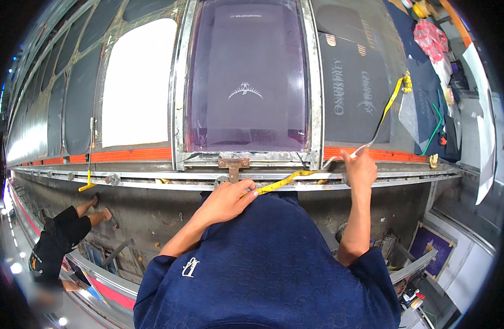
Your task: The person places a white template on a curved surface, then positions a purple panel labeled Transporter 30 over it. They use a ruler and tape measure to measure the template and panel, repeatedly lifting and repositioning the purple panel to check alignment.
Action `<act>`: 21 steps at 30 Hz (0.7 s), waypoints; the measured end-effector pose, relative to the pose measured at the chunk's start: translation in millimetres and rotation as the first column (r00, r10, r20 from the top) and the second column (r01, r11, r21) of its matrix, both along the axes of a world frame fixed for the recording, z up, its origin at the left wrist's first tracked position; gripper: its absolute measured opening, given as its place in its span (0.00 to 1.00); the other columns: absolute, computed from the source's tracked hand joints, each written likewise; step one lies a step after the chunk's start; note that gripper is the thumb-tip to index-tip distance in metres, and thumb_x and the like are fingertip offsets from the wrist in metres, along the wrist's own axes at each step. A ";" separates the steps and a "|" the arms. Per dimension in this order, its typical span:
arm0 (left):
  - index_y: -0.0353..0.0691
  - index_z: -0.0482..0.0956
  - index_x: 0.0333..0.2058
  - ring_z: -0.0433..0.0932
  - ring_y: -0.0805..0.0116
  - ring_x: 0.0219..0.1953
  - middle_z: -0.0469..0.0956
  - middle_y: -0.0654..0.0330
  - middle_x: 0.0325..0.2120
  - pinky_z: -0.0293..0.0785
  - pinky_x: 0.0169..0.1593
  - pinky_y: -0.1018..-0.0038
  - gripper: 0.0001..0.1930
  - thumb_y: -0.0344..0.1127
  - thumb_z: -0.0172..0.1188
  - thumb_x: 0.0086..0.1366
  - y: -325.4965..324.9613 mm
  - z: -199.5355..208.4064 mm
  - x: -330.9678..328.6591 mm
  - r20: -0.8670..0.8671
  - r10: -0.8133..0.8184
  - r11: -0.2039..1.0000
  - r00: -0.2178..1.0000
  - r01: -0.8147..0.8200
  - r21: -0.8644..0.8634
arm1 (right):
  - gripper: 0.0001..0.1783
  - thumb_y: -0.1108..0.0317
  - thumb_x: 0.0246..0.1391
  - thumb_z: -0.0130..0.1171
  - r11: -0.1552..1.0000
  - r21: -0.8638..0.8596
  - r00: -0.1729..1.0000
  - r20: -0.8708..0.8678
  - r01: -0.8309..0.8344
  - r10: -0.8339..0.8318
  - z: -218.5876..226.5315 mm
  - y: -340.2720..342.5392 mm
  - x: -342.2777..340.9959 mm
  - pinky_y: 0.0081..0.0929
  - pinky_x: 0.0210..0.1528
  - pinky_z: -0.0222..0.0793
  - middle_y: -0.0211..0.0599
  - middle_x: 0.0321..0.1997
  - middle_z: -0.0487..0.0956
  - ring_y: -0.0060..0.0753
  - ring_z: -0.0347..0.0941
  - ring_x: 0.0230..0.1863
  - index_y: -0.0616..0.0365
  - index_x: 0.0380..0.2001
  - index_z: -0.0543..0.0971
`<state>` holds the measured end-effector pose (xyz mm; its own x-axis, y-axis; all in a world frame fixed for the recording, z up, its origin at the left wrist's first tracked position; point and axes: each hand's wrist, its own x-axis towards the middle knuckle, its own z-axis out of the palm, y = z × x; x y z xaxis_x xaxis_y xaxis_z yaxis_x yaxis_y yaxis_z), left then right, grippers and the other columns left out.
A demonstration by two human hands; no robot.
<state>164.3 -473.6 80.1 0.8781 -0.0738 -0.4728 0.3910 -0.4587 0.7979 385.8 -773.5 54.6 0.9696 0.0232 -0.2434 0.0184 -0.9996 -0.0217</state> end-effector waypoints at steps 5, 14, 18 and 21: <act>0.37 0.80 0.40 0.80 0.40 0.29 0.80 0.45 0.24 0.73 0.34 0.55 0.12 0.41 0.58 0.72 -24.3 -7.5 -8.9 0.009 0.067 0.997 0.998 -0.067 -0.045 | 0.28 0.59 0.46 0.77 0.546 0.577 0.733 0.143 -0.607 0.665 -3.9 74.7 -36.0 0.42 0.58 0.70 0.39 0.48 0.84 0.47 0.77 0.54 0.51 0.52 0.82; 0.35 0.81 0.47 0.83 0.45 0.42 0.84 0.46 0.40 0.78 0.45 0.61 0.13 0.38 0.58 0.73 -22.6 -6.1 -32.6 0.096 0.092 0.992 0.991 -0.083 -0.098 | 0.27 0.56 0.51 0.72 0.278 0.486 0.377 0.118 -0.829 0.919 -28.3 104.0 -24.3 0.41 0.51 0.70 0.38 0.46 0.79 0.44 0.75 0.49 0.56 0.52 0.79; 0.39 0.82 0.46 0.82 0.46 0.41 0.84 0.49 0.39 0.78 0.45 0.58 0.12 0.40 0.58 0.72 -23.5 -3.7 -39.4 0.203 0.097 0.993 0.974 -0.079 -0.091 | 0.25 0.55 0.54 0.69 0.227 0.424 0.373 0.302 -0.877 0.877 11.5 94.5 -25.5 0.39 0.50 0.70 0.38 0.47 0.79 0.44 0.75 0.48 0.56 0.51 0.80; 0.42 0.83 0.45 0.82 0.48 0.41 0.83 0.51 0.36 0.78 0.44 0.58 0.11 0.40 0.60 0.71 -17.9 2.6 -40.8 0.280 -0.040 0.997 0.959 0.020 0.076 | 0.26 0.55 0.53 0.70 0.315 0.350 0.433 0.339 -0.882 0.835 85.5 83.4 -12.1 0.40 0.51 0.73 0.40 0.49 0.80 0.46 0.77 0.50 0.55 0.52 0.80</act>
